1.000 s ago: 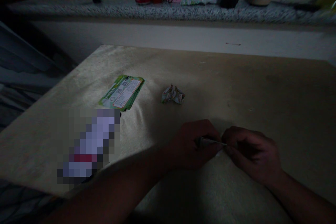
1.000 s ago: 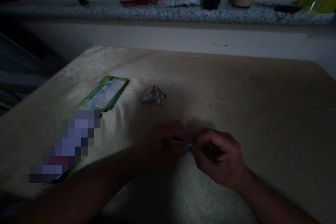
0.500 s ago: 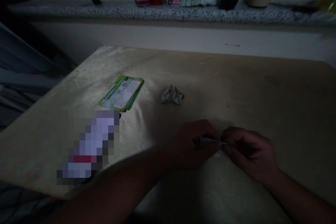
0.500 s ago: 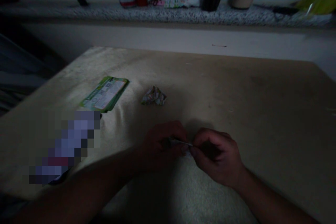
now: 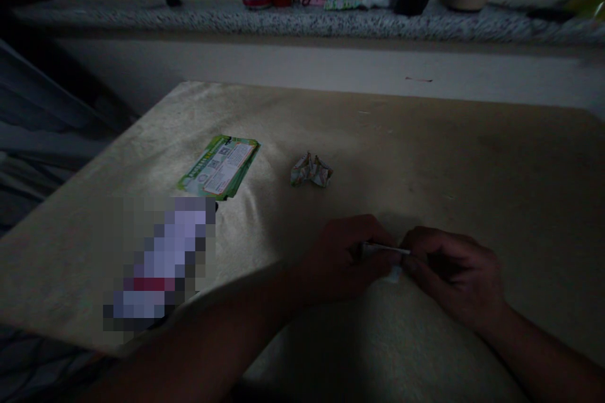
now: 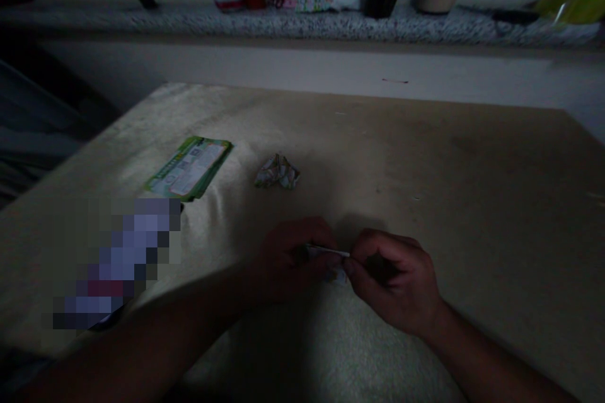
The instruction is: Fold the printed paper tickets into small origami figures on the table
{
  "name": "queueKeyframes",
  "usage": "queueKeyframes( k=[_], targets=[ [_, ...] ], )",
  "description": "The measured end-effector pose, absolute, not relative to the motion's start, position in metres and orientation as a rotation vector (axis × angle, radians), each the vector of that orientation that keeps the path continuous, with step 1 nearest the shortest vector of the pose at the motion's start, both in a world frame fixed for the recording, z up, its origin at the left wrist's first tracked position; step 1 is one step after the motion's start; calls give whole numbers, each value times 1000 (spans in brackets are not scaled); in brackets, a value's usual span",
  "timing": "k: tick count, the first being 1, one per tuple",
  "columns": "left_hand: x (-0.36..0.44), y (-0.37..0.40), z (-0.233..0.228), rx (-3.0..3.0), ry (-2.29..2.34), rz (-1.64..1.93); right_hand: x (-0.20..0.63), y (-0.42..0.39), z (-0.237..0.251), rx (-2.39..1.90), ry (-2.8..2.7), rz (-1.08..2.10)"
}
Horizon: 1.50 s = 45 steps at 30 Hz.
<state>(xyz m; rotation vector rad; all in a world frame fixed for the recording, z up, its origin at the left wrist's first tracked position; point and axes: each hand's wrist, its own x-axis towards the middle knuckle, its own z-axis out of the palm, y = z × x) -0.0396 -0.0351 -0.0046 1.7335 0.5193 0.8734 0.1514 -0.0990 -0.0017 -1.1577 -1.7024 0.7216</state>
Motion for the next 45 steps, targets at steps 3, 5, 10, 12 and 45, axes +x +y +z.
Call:
queueKeyframes(
  k=[3,5,10,12,45],
  targets=[
    [-40,-36,-4,1733,548,850,151,-99,-2,-1159,-1693,740],
    [-40,-36,-4,1733,555,838,151,-99,-2,-1163,-1681,748],
    [-41,-36,-5,1723,536,856,149,-98,-3,-1115,-1654,776],
    [-41,-36,-5,1711,505,890,149,-98,-3,-1102,-1656,791],
    [-41,-36,-4,1627,570,942,146,-98,2,-1135,-1626,816]
  ],
)
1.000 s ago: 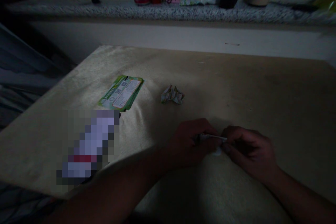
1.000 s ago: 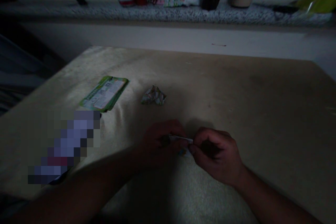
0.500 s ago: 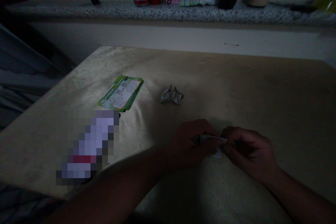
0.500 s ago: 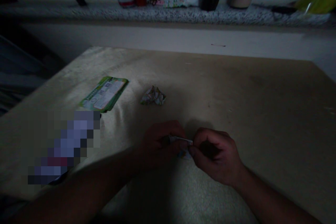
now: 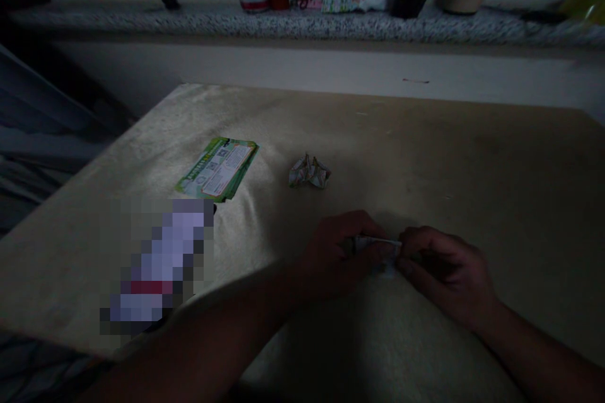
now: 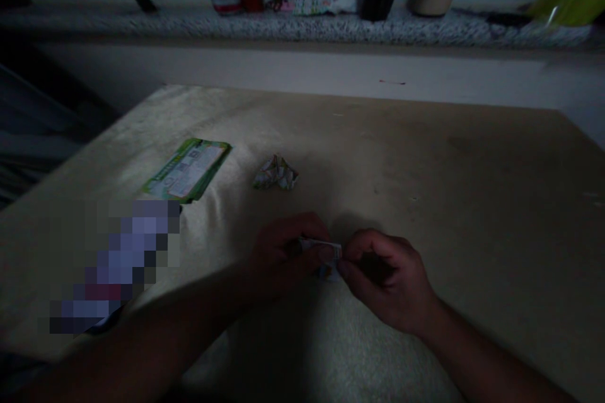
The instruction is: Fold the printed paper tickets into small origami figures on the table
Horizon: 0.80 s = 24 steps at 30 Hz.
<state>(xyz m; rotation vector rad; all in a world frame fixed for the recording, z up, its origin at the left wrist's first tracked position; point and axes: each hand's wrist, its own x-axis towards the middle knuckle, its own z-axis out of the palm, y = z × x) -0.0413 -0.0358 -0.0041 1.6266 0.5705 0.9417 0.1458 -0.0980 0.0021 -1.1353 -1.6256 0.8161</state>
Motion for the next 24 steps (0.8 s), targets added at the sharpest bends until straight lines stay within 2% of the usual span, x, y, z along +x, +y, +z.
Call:
queueKeyframes(
  k=[24],
  targets=[
    [-41,-35,-3,1687,543,915,148,-98,-1,-1169,-1675,796]
  ],
)
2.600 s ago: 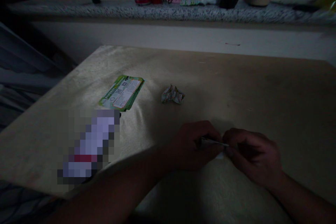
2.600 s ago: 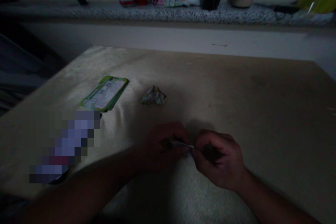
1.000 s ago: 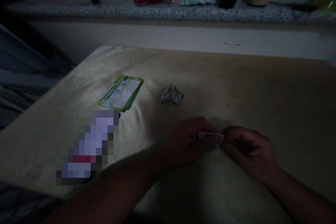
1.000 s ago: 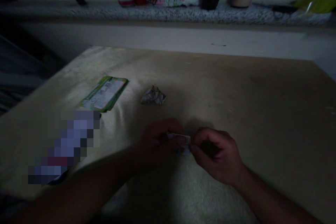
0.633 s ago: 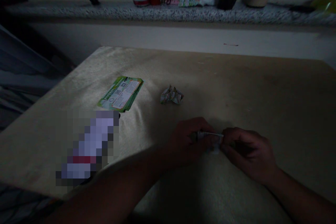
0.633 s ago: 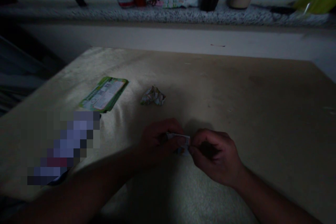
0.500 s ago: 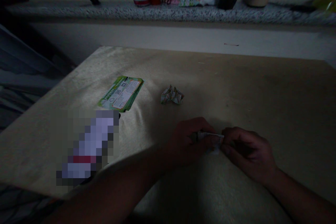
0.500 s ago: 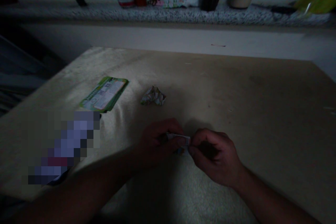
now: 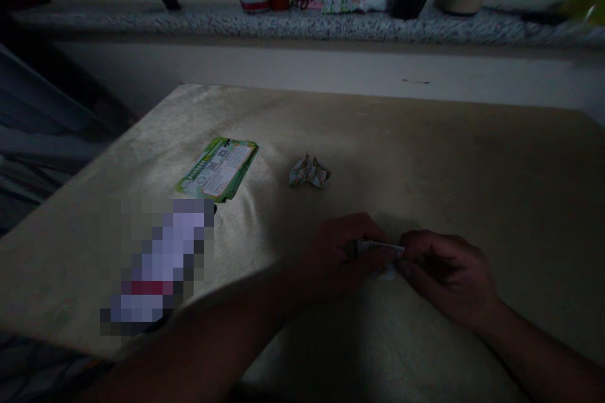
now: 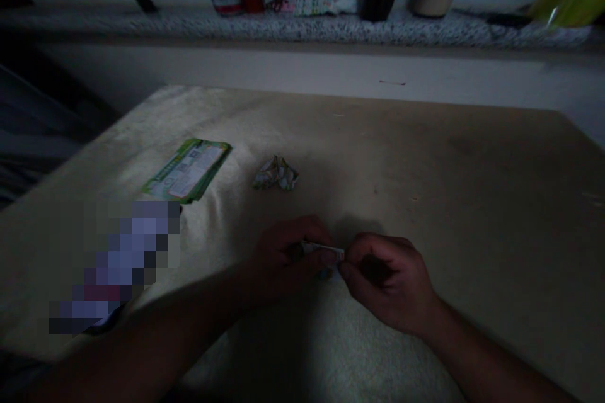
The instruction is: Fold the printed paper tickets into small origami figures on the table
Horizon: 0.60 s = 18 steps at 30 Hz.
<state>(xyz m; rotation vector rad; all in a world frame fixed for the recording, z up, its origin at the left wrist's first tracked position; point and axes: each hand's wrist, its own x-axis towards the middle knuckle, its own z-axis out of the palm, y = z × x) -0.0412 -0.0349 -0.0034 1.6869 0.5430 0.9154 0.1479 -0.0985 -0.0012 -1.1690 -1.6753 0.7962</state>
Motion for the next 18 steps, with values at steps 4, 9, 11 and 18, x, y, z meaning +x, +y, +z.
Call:
queueKeyframes(
  k=[4,9,11,18],
  targets=[
    [-41,-35,-5,1677,542,935,147,-99,-1,-1163,-1664,781],
    [-41,-36,-4,1632,548,921,148,-98,0,-1157,-1692,749],
    [-41,-37,-3,1626,548,926,148,-98,0,-1159,-1708,724],
    [-40,-36,-6,1648,528,959,149,-98,-3,-1164,-1680,806]
  ],
)
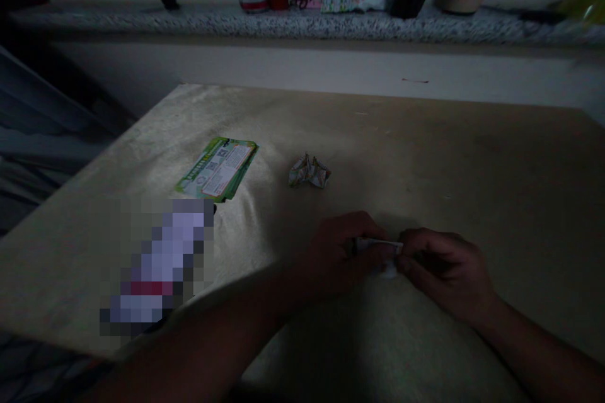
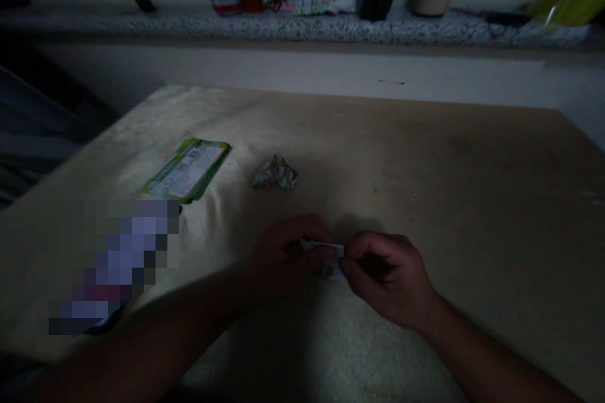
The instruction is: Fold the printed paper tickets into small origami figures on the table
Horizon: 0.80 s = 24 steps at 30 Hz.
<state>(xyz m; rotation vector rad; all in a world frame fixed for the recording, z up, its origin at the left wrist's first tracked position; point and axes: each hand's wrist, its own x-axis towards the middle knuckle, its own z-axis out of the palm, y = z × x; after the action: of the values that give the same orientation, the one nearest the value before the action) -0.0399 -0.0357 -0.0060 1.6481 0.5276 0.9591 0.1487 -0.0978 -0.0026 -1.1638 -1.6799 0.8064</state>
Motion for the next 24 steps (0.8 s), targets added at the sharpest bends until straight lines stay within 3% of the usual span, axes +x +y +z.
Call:
queueKeyframes(
  k=[24],
  targets=[
    [-40,-37,-3,1525,642,899,149,-99,-6,-1157,-1656,930]
  ],
)
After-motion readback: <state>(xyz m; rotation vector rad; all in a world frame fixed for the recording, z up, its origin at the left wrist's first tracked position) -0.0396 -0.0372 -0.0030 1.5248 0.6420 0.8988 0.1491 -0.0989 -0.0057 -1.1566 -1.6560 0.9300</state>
